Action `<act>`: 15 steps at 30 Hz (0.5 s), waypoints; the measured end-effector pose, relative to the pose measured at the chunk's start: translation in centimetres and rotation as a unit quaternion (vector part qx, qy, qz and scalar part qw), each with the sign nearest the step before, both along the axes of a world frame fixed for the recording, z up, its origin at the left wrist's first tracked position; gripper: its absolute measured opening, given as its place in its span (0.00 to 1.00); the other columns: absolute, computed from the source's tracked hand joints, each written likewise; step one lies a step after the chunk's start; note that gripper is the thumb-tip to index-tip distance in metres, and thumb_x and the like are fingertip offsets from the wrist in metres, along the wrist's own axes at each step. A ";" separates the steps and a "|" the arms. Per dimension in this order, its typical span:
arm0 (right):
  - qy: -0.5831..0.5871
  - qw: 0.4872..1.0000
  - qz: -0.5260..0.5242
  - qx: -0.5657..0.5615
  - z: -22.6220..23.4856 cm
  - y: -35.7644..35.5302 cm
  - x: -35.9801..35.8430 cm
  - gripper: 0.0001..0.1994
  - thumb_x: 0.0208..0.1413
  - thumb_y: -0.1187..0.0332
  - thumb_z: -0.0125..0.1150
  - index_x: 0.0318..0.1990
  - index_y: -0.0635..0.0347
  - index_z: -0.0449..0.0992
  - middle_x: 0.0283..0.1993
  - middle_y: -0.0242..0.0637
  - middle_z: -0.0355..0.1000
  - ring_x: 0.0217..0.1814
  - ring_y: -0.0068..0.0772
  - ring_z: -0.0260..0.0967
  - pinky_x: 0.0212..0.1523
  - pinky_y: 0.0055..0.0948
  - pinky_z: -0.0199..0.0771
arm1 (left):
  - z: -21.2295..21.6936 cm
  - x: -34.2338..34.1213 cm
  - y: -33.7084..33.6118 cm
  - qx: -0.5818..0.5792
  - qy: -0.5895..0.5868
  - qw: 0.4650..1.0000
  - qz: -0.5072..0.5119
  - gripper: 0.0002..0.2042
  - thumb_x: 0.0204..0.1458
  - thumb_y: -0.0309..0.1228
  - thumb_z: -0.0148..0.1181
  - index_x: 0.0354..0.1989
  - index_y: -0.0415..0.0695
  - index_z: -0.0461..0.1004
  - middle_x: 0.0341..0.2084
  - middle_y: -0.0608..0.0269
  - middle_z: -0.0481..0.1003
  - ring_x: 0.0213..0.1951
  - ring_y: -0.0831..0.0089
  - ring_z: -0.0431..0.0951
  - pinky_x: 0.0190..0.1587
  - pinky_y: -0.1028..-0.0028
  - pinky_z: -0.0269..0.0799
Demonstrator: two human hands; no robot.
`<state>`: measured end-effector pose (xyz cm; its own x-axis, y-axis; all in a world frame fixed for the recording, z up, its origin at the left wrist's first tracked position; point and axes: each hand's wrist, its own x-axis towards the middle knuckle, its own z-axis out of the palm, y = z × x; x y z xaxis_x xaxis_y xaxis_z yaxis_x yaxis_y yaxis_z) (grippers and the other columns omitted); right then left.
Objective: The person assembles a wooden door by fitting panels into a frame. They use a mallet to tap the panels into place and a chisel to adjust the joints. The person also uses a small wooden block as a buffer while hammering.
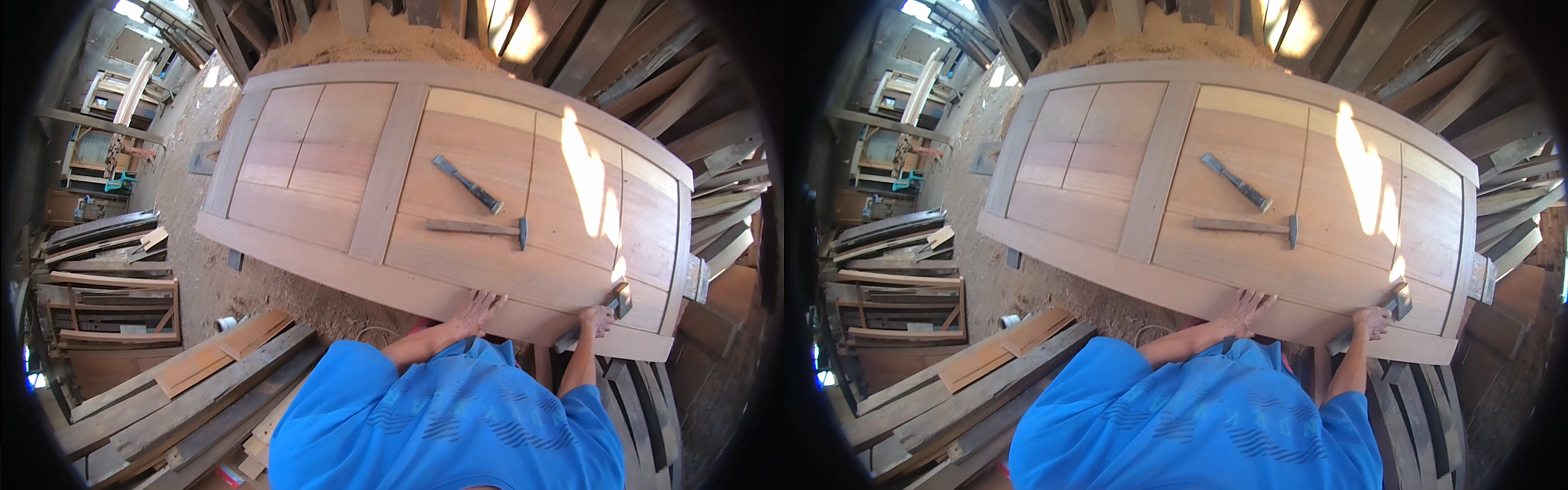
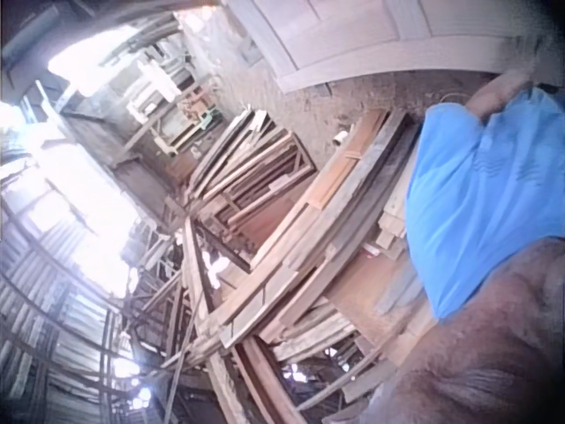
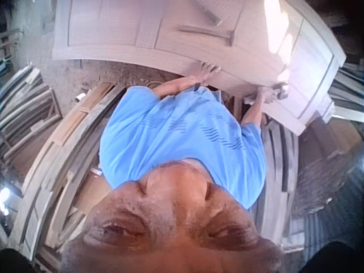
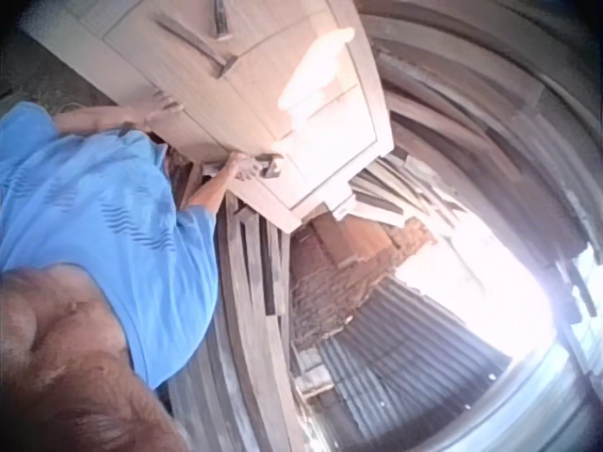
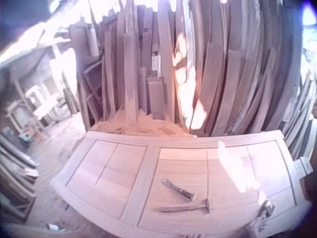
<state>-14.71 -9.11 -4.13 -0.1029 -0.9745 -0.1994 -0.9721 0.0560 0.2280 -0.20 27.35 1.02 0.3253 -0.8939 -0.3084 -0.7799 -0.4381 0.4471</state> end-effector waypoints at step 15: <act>-0.200 0.848 0.463 0.163 7.2 21.4 33.8 0.30 0.56 0.63 0.63 0.68 0.55 0.66 0.65 0.52 0.66 0.66 0.58 0.65 0.65 0.50 0.65 | 1.4 10.3 8.9 -0.169 0.045 0.983 0.060 0.34 0.49 0.43 0.67 0.64 0.42 0.68 0.69 0.38 0.57 0.70 0.40 0.56 0.70 0.44 0.52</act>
